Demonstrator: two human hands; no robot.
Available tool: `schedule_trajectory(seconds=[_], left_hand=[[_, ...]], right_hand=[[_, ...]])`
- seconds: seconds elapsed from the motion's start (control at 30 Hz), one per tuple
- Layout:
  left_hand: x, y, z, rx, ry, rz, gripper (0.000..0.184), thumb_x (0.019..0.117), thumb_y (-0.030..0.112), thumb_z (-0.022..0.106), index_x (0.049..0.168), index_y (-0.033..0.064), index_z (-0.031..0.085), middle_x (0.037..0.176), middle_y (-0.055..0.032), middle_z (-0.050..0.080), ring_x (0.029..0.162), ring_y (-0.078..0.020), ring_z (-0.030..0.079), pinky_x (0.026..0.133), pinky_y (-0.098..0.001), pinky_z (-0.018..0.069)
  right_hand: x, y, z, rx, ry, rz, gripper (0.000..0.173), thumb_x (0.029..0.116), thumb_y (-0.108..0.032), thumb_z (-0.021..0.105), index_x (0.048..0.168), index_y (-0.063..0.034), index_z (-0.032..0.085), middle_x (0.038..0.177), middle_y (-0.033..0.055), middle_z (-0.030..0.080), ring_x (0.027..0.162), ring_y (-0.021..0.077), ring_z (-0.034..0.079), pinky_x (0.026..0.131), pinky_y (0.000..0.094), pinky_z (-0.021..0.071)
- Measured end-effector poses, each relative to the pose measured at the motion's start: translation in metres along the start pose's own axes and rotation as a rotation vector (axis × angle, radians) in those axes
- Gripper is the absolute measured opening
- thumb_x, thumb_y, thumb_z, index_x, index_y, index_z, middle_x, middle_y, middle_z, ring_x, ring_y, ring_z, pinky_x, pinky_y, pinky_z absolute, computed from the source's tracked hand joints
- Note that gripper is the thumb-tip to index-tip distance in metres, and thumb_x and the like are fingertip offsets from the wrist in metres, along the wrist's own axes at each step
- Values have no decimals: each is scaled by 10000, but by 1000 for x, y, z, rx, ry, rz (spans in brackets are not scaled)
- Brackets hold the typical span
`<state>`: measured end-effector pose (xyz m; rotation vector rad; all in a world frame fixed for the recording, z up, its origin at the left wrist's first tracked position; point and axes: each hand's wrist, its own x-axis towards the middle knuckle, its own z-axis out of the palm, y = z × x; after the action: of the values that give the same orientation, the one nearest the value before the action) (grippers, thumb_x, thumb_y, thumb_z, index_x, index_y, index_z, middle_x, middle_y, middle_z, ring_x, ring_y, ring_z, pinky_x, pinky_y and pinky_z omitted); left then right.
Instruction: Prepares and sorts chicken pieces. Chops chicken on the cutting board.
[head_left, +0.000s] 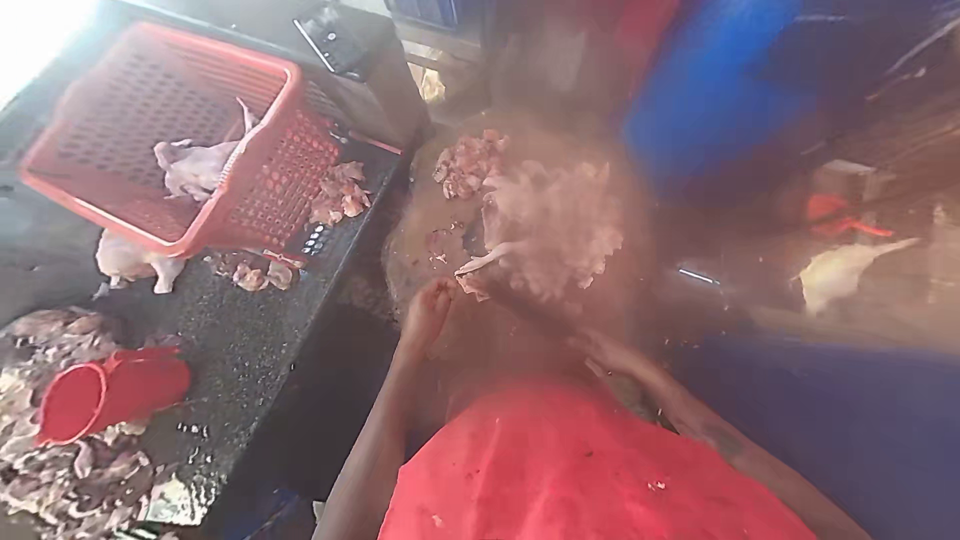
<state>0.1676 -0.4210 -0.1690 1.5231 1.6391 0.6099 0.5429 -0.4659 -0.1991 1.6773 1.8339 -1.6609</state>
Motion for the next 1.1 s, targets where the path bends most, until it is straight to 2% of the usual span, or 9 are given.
schedule_trajectory(seconds=[0.07,0.17,0.3,0.47,0.53,0.7,0.83,0.93,1.1], left_hand=[[15,-10,16,96,-55,-38,310,1055,134,510,1327,106,654,1294,-108,679,1170,-238,663,1030,-475,525],[36,-20,51,325,-136,21,456,1005,251,642,1446,156,571,1468,-114,573,1310,-303,587,1102,-534,471],[46,-34,81,372,-75,-19,428,902,334,751,1269,118,702,1470,-169,530,1377,-394,474,1111,-576,429],[-4,-30,40,-16,-111,-274,358,1033,282,563,1248,18,674,1084,-178,717,999,-281,697,944,-517,540],[-29,-41,26,-283,-30,-278,336,1044,229,534,1255,0,660,1122,-133,731,1032,-183,712,980,-404,565],[-49,-39,28,-656,85,-160,386,1034,230,525,1292,-48,602,1158,-137,725,1047,-210,711,961,-390,579],[-45,-34,52,-752,104,-258,343,1078,168,476,1329,-38,585,1144,-142,733,1013,-219,729,917,-395,610],[-45,-51,74,-801,13,-565,388,1119,277,417,1349,-6,547,1017,-120,752,793,-191,734,696,-335,611],[-53,-54,83,-874,30,-662,414,1135,302,343,1333,-5,538,919,-110,756,633,-153,685,566,-286,557]], right_hand=[[0,5,-13,-24,92,46,508,1076,-471,473,1363,-69,591,1161,209,668,1055,347,656,961,591,495],[-10,2,-18,-4,193,44,487,1071,-491,467,1242,-58,609,957,167,637,861,302,632,816,550,517],[-24,-12,2,223,249,-19,488,1078,-459,430,1303,-51,575,817,60,563,666,162,545,662,390,514],[-31,20,24,44,97,56,519,1072,-492,463,1295,-39,586,968,179,660,888,305,656,856,536,527],[-32,31,29,-38,26,82,512,1072,-488,470,1230,-17,596,966,207,654,912,348,650,858,569,506],[-21,-3,20,-23,103,79,529,1077,-505,437,1238,-29,601,983,200,664,914,340,665,856,572,523],[-7,-52,15,113,235,-146,539,1091,-497,335,1224,-48,602,834,96,595,713,216,601,695,442,539],[-17,-102,6,274,327,-491,548,1089,-514,292,1152,-76,616,719,-56,471,598,55,467,566,271,455],[-26,-146,7,112,403,-770,745,1039,-676,257,1193,-44,619,810,0,593,675,54,566,617,271,523]])
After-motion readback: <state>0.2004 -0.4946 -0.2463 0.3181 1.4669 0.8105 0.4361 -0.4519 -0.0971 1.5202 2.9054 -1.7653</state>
